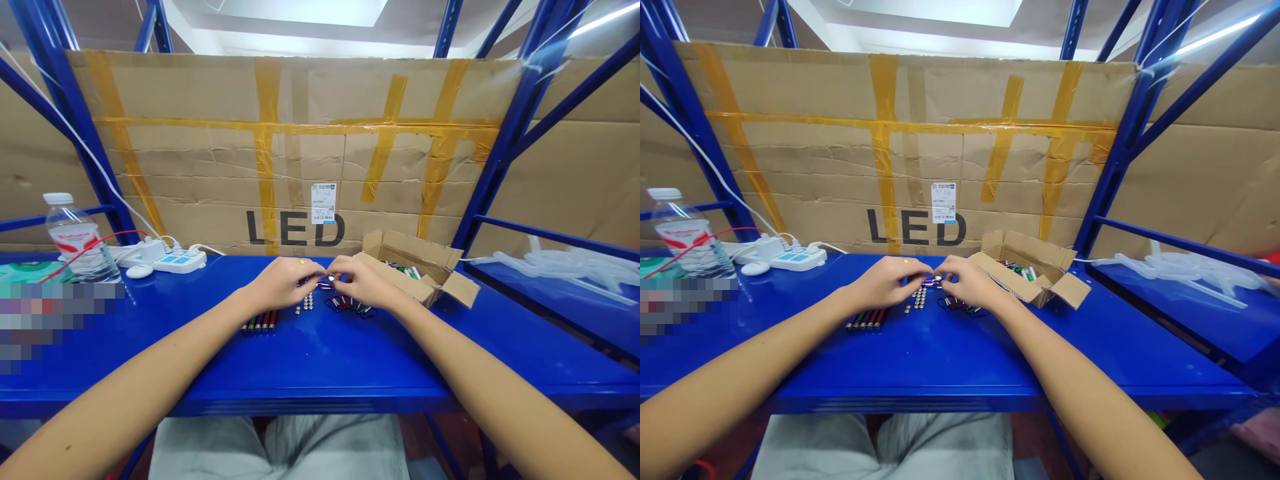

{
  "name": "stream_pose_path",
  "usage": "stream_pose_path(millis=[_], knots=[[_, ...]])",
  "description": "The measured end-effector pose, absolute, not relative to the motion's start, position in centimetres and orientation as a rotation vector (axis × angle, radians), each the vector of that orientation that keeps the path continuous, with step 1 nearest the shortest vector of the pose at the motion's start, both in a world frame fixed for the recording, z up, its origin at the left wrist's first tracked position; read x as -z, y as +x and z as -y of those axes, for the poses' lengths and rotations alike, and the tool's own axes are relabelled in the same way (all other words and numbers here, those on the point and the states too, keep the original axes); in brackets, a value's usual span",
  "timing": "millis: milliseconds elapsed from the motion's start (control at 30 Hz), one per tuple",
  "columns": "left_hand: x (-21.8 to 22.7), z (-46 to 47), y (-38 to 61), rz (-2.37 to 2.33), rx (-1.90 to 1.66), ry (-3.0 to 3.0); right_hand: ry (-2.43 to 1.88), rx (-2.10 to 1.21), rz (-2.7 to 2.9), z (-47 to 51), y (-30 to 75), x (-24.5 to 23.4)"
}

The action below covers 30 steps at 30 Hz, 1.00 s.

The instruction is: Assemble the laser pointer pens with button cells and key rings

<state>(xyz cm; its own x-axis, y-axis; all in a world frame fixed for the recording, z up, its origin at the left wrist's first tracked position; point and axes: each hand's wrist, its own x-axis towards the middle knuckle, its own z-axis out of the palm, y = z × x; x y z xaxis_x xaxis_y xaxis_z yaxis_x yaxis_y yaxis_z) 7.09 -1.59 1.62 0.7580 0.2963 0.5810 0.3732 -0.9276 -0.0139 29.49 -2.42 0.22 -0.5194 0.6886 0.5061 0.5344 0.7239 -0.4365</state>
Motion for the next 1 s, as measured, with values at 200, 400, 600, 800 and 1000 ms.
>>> stream_pose_path(millis=[200, 400, 600, 800, 1000], knots=[[-1.3, 1.9, 7.4, 0.54, 0.739, -2.827, -0.922, -0.248, 2.28, 2.6, 29.3, -0.3], [-1.4, 2.1, 7.6, 0.612, 0.632, -2.838, -0.92, -0.234, 2.307, 2.7, 29.2, -0.2], [-1.3, 2.2, 7.7, 0.614, 0.605, -2.791, -0.937, -0.201, 2.323, 2.4, 29.3, 0.1], [-1.5, 1.8, 7.2, 0.574, 0.716, -2.751, -0.966, -0.24, 2.31, 2.5, 29.3, -0.1], [-2.5, 1.5, 6.6, 0.667, 0.662, -2.771, -0.985, -0.523, 2.149, 2.6, 29.2, -0.4]])
